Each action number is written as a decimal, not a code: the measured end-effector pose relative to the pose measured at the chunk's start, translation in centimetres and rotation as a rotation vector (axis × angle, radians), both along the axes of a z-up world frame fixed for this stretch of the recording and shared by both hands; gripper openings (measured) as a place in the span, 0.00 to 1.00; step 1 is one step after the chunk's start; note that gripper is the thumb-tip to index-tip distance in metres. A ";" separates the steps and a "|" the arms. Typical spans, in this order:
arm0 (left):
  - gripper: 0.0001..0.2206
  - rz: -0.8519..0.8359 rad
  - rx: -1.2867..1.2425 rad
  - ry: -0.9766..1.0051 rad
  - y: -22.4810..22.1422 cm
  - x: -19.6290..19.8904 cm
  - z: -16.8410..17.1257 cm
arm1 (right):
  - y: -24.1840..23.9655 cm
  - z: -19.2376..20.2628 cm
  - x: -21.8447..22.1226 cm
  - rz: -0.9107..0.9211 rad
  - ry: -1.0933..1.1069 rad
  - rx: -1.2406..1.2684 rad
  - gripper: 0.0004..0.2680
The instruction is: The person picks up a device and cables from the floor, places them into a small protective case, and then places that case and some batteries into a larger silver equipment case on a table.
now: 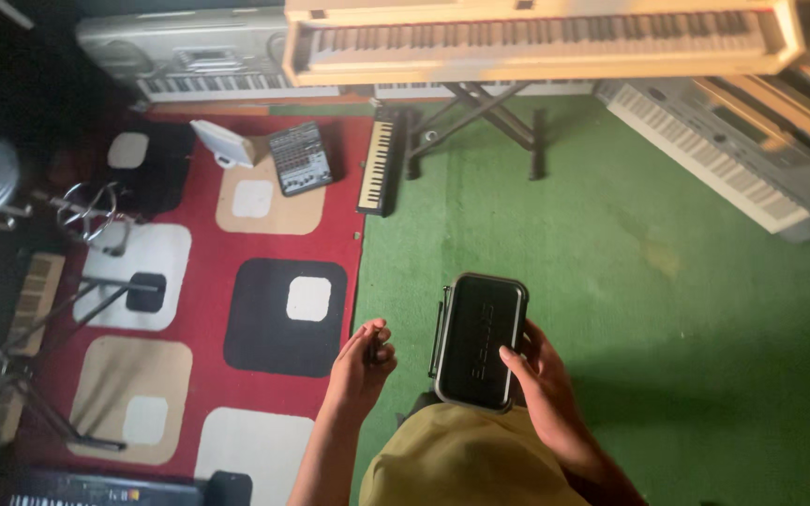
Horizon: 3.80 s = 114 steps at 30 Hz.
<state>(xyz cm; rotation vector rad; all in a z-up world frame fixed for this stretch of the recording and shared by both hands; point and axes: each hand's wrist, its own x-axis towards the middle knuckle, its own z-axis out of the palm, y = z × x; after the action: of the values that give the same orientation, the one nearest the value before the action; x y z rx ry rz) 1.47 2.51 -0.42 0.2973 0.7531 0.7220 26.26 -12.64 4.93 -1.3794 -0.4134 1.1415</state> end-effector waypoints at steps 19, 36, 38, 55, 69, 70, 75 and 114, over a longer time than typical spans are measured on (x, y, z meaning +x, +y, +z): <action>0.13 -0.791 0.170 0.019 -5.7 21.6 4.7 | -15.4 2.4 7.8 -0.755 0.127 0.023 0.24; 0.16 -1.011 -0.126 -0.271 -22.1 42.7 4.4 | -37.5 -0.3 18.3 -1.169 0.102 -0.040 0.25; 0.21 -1.130 -0.059 -0.175 -23.5 44.7 5.2 | -39.4 -1.1 18.6 -1.234 0.097 -0.066 0.26; 0.13 -1.556 0.020 -0.101 -30.2 68.0 3.5 | -44.1 -0.4 28.9 -1.706 0.162 -0.026 0.27; 0.08 -1.999 0.085 -0.082 -33.8 90.3 6.5 | -41.0 1.9 39.9 -2.120 0.049 0.178 0.22; 0.08 -2.038 0.070 -0.099 -34.3 91.0 6.5 | -41.1 2.0 40.5 -2.136 0.008 0.205 0.22; 0.12 -2.143 0.081 -0.078 -38.5 92.9 6.4 | -42.3 2.9 42.4 -2.205 -0.023 0.233 0.22; 0.09 -2.436 -0.211 -0.131 -90.9 97.9 1.8 | -81.0 2.1 43.3 -2.515 -0.041 0.117 0.23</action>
<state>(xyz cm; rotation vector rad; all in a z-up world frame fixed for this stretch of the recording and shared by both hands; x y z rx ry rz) 99.40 -88.37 1.39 0.6765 -0.0595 -1.6106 69.57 -93.65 7.06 -0.7496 1.0803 -0.9938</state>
